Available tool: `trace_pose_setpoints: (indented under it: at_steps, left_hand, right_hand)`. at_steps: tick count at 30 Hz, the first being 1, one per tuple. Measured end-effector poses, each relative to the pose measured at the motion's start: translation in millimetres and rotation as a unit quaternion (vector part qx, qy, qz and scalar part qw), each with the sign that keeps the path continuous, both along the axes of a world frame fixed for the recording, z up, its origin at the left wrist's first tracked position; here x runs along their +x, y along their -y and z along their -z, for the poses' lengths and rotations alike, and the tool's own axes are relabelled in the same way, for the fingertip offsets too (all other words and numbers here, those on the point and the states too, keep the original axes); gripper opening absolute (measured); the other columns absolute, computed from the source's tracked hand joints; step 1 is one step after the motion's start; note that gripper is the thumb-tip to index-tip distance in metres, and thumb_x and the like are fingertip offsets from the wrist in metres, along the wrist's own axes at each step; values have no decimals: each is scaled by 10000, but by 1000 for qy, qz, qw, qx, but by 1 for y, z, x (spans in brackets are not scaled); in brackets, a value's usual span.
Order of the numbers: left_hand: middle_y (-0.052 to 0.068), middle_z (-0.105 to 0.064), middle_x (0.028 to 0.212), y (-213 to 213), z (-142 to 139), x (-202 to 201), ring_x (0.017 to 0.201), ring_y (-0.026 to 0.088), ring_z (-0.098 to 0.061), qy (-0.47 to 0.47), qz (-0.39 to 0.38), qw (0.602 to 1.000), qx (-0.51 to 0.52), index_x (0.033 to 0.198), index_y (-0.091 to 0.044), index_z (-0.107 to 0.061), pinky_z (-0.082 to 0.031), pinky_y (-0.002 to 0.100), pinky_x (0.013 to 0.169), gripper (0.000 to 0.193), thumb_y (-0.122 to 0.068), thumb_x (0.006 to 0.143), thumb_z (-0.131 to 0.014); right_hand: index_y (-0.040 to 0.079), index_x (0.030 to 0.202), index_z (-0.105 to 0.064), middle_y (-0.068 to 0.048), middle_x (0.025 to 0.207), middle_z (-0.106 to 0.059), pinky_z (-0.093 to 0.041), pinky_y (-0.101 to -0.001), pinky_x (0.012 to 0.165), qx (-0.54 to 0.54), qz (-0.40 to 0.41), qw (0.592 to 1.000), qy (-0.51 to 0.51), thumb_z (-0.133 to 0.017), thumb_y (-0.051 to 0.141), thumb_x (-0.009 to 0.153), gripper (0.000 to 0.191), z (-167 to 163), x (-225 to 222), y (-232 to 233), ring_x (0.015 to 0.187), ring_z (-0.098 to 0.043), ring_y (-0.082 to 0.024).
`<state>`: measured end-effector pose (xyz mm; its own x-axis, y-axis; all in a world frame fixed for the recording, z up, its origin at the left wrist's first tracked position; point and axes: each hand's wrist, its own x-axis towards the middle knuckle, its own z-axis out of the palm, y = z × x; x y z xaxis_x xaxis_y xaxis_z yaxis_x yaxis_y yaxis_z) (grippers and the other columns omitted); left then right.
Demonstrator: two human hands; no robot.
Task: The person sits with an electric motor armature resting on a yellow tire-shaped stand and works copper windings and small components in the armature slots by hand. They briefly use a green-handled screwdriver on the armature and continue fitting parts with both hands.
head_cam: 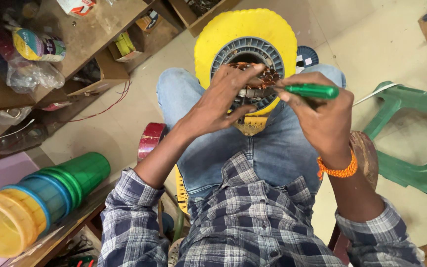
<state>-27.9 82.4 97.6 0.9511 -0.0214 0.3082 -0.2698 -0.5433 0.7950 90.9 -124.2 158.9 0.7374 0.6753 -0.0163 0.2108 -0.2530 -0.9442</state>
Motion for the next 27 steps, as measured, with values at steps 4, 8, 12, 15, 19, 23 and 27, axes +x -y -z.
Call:
trace_pose_setpoints:
  at_steps: [4,8,12,15,19,23,27]
  left_hand:
    - [41,-583,1446,-3,0,1,1277,318,-529,6,-1,1000,3,1616,-170,-301,-437,424,1135,920,-115,885,-858]
    - [36,-579,1368,-5,-2,3,1259,305,-529,7,3,998,55,1538,-188,-464,-465,408,1116,762,-117,879,-841]
    - [29,-586,1336,-7,-1,6,1221,297,-536,40,5,988,147,1433,-182,-589,-486,402,1052,606,-190,882,-840]
    - [31,-589,1322,-6,4,8,1200,291,-551,47,-10,982,181,1416,-175,-616,-490,414,1019,574,-230,891,-842]
    - [-2,-607,1309,-2,13,5,1166,257,-575,65,-52,977,198,1386,-210,-631,-496,392,970,540,-237,896,-856]
    - [-33,-617,1314,2,19,1,1154,222,-597,70,-91,968,224,1365,-228,-645,-488,363,947,517,-220,893,-857]
    - [-22,-617,1293,3,17,3,1117,227,-566,54,-98,968,224,1363,-238,-655,-441,391,927,524,-301,880,-850]
  right_hand:
    - [-70,1171,-668,-140,1105,-752,-578,-266,908,18,-19,999,-27,-734,-39,1005,181,5,10,-3,1038,-718,-151]
    - [-93,1194,-626,-166,1110,-741,-622,-292,925,60,2,990,-126,-691,-47,1006,204,11,18,-3,1041,-736,-180]
    - [-102,1182,-619,-191,1100,-733,-607,-333,915,77,20,985,-156,-682,-49,1013,187,20,20,6,1033,-743,-214]
    - [-92,1181,-614,-188,1100,-722,-599,-363,917,102,40,978,-175,-681,-30,1021,185,30,23,21,1051,-750,-239]
    - [-92,1191,-604,-179,1143,-688,-597,-396,939,136,81,967,-202,-698,-12,1043,193,46,22,46,1086,-740,-273]
    - [-70,1188,-591,-188,1122,-700,-600,-396,931,157,115,951,-241,-684,9,1047,186,60,19,64,1060,-751,-291]
    - [-71,1182,-596,-184,1106,-699,-601,-398,911,157,133,949,-237,-685,4,1037,187,69,17,68,1043,-747,-292]
